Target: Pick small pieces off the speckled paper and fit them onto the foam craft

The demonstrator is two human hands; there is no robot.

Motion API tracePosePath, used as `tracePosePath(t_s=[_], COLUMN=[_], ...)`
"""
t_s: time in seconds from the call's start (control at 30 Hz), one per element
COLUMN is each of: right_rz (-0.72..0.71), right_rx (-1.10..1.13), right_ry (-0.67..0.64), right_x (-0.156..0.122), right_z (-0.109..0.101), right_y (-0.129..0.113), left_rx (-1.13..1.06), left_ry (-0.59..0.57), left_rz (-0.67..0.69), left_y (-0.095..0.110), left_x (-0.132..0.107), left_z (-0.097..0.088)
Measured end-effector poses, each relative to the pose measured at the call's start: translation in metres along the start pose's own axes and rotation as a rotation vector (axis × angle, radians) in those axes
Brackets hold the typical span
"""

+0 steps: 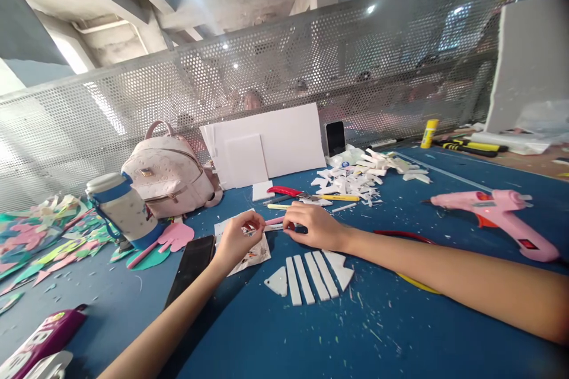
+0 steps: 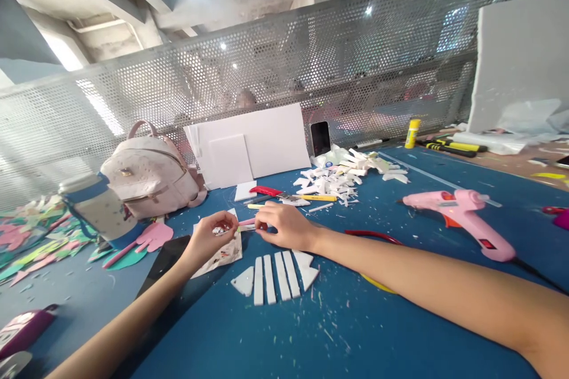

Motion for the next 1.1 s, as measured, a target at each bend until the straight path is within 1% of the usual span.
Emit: tracePosePath(t_s=[0.07, 0.1, 0.23, 0.33, 0.47, 0.57, 0.67, 0.73, 0.8, 0.87, 0.97, 1.03, 1.1], right_rz=[-0.02, -0.057, -0.298, -0.379, -0.473, -0.552, -0.581, -0.556, -0.499, -0.395, -0.199, -0.096, -0.01], right_rx=[-0.054, -0.107, -0.379, -0.476, -0.575, -0.61, -0.637, -0.623, -0.575, -0.499, -0.334, -0.247, -0.196], right_ry=[-0.003, 0.004, 0.052, 0.06, -0.009, -0.106, -0.14, -0.151, -0.162, -0.166, -0.174, -0.185, -0.195], right_x=[0.0, -0.001, -0.001, 0.007, 0.032, 0.051, 0.062, 0.064, 0.059, 0.05, 0.031, 0.017, 0.004], right_z=[0.0, -0.001, -0.004, -0.003, 0.008, 0.016, 0.018, 0.014, 0.008, 0.0, -0.012, -0.017, -0.022], right_y=[-0.001, -0.003, -0.023, -0.037, -0.046, -0.047, -0.047, -0.046, -0.043, -0.035, -0.017, -0.006, -0.001], left_rx=[-0.004, -0.002, 0.025, 0.0, -0.04, -0.088, -0.128, -0.153, -0.172, -0.182, -0.178, -0.164, -0.147], left_ry=[0.017, 0.022, 0.04, 0.119, 0.239, 0.262, 0.264, 0.259, 0.253, 0.243, 0.223, 0.208, 0.196], left_rz=[-0.011, -0.004, 0.051, 0.054, 0.037, 0.005, -0.009, -0.016, -0.026, -0.03, -0.026, -0.025, -0.028], left_y=[-0.001, 0.0, 0.009, 0.009, -0.002, -0.014, -0.021, -0.022, -0.022, -0.02, -0.018, -0.018, -0.018], left_x=[-0.001, -0.001, -0.001, 0.0, 0.001, 0.001, 0.001, 0.001, 0.0, 0.0, -0.001, -0.002, -0.003], left_z=[-0.002, -0.002, -0.001, -0.009, -0.024, -0.028, -0.027, -0.026, -0.024, -0.023, -0.02, -0.018, -0.016])
Point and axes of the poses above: each hand's wrist, its own x-axis towards the middle knuckle, its own z-axis out of the palm, y = z × x, the point moved 5 cm from there along x, towards the middle knuckle, and after that the axes turned 13 degrees about z, right-handed, at the moved point
